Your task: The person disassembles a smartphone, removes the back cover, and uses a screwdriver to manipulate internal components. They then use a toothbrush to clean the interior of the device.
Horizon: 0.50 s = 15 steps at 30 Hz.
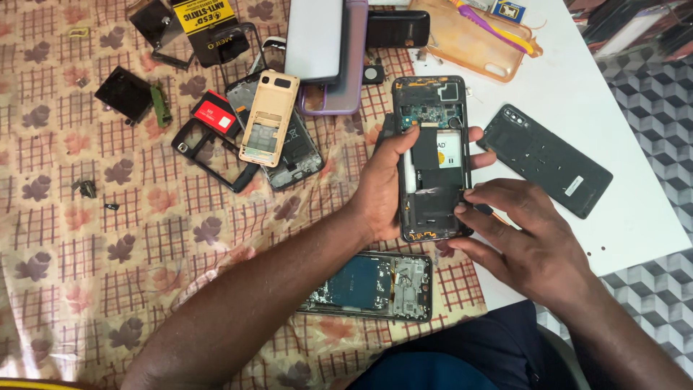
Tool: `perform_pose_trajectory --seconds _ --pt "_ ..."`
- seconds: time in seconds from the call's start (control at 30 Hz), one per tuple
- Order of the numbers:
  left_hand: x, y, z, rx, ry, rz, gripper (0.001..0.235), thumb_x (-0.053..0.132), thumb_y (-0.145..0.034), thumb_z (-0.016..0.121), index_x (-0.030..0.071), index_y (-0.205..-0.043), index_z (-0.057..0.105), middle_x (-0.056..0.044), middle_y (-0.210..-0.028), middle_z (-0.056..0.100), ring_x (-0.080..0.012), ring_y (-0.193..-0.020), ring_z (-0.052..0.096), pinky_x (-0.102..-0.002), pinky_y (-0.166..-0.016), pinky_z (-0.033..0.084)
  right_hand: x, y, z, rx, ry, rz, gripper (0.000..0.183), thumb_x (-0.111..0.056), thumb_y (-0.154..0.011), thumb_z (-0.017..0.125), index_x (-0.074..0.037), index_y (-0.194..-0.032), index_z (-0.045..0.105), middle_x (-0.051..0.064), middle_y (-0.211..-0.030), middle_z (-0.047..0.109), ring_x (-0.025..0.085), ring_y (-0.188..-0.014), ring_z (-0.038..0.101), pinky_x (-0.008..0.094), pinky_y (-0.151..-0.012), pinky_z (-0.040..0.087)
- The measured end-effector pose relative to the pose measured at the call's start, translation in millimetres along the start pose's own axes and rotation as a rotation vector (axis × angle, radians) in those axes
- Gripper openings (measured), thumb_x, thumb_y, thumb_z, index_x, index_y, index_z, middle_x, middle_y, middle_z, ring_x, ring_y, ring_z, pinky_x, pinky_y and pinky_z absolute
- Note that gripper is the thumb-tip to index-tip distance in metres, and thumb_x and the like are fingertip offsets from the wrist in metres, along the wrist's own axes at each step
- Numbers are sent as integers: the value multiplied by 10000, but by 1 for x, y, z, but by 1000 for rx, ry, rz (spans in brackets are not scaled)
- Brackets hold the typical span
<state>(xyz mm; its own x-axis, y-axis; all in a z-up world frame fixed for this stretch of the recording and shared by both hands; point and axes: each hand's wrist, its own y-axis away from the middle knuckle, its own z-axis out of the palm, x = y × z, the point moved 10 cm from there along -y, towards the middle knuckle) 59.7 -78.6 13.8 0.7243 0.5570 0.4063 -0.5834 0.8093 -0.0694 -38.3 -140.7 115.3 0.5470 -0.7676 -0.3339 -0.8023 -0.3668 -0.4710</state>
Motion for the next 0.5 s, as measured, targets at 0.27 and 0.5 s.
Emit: perform_pose_trajectory --seconds 0.27,0.5 --pt "1 3 13 -118 74 20 702 429 -1091 472 59 -1658 288 -188 -1622 431 -374 -1532 409 -591 -1106 538 4 10 1 92 -41 8 461 -238 -674 925 -49 -1048 733 75 -1224 647 279 -1161 652 408 -926 580" --pt "6 4 10 -79 -7 60 709 417 -1093 488 49 -1663 282 -188 -1640 422 -406 -1572 377 -567 -1110 536 -1 9 6 98 1 -18 444 -236 -686 919 -47 -1042 734 90 -1202 664 313 -1203 643 399 -959 601"
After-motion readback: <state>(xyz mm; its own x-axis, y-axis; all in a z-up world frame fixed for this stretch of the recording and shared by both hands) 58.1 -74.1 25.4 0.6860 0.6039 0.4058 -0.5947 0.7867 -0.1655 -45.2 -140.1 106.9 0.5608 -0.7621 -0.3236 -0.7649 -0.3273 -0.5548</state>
